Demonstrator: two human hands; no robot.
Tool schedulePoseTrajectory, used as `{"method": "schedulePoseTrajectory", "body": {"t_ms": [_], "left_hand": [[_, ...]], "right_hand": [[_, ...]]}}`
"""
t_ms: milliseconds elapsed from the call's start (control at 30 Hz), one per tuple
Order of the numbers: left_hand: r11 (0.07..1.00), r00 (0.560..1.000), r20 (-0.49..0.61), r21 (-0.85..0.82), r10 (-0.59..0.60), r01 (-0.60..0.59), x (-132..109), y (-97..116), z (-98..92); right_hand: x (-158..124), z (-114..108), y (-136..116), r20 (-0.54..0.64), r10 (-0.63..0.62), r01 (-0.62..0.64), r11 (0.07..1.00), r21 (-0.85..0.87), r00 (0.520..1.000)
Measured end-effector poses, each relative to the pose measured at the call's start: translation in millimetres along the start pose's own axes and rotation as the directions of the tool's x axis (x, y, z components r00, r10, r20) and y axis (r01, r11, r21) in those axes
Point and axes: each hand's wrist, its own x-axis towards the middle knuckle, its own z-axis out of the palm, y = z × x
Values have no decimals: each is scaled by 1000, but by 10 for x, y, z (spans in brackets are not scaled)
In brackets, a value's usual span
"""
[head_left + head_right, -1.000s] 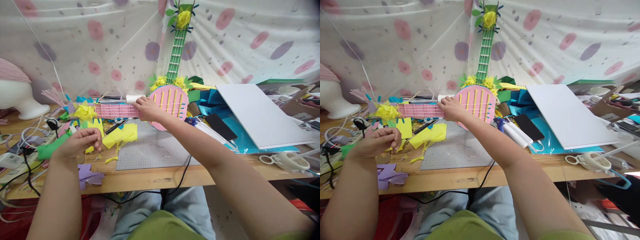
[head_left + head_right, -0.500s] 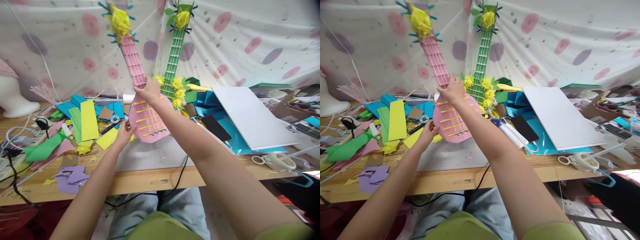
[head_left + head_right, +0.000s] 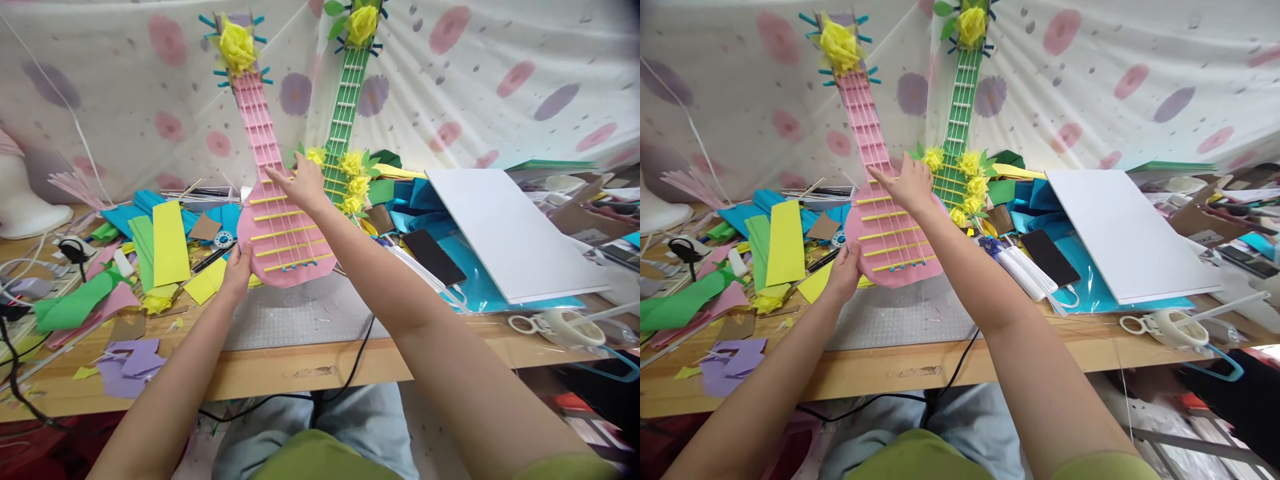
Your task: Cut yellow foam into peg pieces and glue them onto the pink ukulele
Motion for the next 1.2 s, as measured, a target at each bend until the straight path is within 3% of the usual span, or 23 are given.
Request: {"method": "schedulePoseTrajectory", "body": {"t_ms": [100,200,333,467,633,867,1200], "left_hand": [[991,995,-69,-114,66,-74,147,62,-37],[968,984,-95,-185,152,-167,375,155,-40],[939,969,-126,-249,210,-236,701,174,22],[940,974,-133,-269,182,-212,928,35,87],[951,979,-171,-269,111,-155,1120,-85,101],[970,985,-114,-188,133,-153,1330,-18,59],[961,979,-191,-248,73,-120,1370,-173,-21]], "right_hand": [[-284,-235,84,-83,-31,33,999,16,996],[-734,-416,219,-116,15,-10,999,43,993],[-1301,-470,434,-61,54,-50,997,66,997],[-1612,-459,611,0,104,-104,992,64,995],[-1759,-437,729,35,147,-148,989,23,989],[-1792,-370,808,100,162,-165,986,21,982],[-1833,-347,823,147,157,-163,986,26,977]]}}
